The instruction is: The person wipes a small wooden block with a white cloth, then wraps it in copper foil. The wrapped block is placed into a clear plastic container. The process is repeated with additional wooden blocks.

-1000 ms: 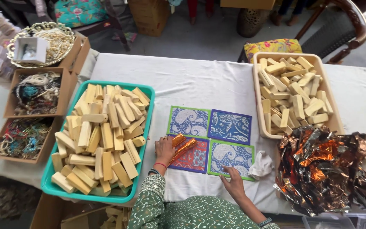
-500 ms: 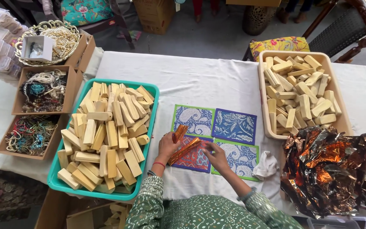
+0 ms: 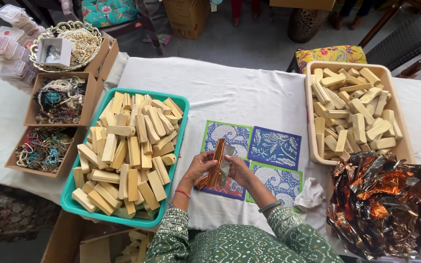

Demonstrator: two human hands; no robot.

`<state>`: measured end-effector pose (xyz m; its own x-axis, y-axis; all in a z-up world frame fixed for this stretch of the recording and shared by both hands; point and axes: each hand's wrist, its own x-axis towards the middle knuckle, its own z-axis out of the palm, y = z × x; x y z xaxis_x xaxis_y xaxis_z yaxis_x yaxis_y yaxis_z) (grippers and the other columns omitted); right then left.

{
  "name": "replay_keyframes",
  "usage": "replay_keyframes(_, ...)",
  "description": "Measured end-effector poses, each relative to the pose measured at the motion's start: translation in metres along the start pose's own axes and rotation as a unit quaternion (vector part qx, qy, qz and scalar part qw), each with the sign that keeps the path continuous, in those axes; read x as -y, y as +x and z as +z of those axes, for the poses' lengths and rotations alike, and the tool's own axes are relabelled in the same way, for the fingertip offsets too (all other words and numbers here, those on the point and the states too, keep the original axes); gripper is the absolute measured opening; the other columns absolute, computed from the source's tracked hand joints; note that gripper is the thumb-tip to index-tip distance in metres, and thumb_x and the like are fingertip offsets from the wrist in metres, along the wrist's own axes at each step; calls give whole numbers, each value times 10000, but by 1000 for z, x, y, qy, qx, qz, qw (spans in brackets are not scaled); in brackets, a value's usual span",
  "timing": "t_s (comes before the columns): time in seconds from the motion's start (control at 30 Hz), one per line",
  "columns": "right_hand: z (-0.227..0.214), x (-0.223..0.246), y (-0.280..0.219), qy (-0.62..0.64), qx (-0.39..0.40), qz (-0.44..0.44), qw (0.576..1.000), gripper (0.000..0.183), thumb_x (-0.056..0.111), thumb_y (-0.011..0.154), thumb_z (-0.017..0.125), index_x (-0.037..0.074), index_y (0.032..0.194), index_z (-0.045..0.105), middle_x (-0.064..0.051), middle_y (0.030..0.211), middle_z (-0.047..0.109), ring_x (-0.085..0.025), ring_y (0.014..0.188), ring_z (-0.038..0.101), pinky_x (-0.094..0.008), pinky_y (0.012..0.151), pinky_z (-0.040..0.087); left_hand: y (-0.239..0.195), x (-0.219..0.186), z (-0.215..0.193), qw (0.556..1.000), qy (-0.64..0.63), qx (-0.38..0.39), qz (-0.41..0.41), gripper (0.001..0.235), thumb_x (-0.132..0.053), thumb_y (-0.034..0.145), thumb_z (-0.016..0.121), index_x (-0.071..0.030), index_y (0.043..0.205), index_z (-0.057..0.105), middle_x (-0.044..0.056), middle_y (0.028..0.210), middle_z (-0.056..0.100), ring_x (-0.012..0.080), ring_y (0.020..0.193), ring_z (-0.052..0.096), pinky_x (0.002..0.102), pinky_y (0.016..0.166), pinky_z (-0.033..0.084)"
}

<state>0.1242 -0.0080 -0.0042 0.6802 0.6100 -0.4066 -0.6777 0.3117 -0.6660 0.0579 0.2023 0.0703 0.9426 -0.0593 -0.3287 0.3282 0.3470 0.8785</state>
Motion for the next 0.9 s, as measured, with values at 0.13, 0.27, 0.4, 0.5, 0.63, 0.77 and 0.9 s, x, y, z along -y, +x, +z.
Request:
replay_keyframes(0.13,38,11,-25,-4,-33,15,999,321,216,879,675,108,1179,638,9,1056,729,-79,854,733,-278,770,617,8,18,-7,998,52,-21,5,475,-108,880,763,35,1308,615,83,1116,725,133,989,696,274,865,586)
replay_keyframes(0.27,7,-31,5,-98,-79,-57,990,234,176,996,699,0,1142,648,-68,997,703,-123,801,681,-297,712,578,2,11,13,962,260,-72,43,482,-152,846,761,-50,1307,660,110,1077,747,173,929,735,302,831,601)
replay_keyframes(0.4,31,-22,-2,-61,-95,-63,992,283,141,914,651,47,1181,667,-12,1048,754,-116,859,687,-293,762,574,-1,3,24,871,448,-162,118,506,-202,831,775,-112,1314,658,124,1033,703,269,928,740,382,840,599)
replay_keyframes(0.5,45,-14,-5,6,-76,-33,997,270,176,896,688,84,1150,668,15,998,727,-90,895,690,-295,798,592,2,1,22,820,514,-208,143,543,-227,735,844,-154,1248,681,156,1095,653,347,967,696,449,819,578)
replay_keyframes(0.63,52,-12,4,-23,-102,-15,994,246,276,959,722,96,1108,647,19,967,692,-83,864,667,-298,753,561,-7,-19,28,817,527,-195,128,573,-253,730,842,-191,1269,657,170,1164,616,341,965,694,448,817,585)
replay_keyframes(0.77,36,-20,26,-64,-141,-11,988,269,304,951,735,77,1080,666,0,919,682,-101,800,654,-310,726,572,3,-7,6,841,502,-164,117,680,-283,718,891,-162,1326,612,187,1211,650,336,1024,678,452,842,556)
replay_keyframes(0.9,25,-23,38,-41,-115,4,993,261,260,953,709,48,1101,672,-42,963,738,-129,829,690,-306,718,563,34,63,-51,932,320,-158,64,522,-266,798,810,-79,1265,672,124,1101,792,237,992,791,336,863,617)
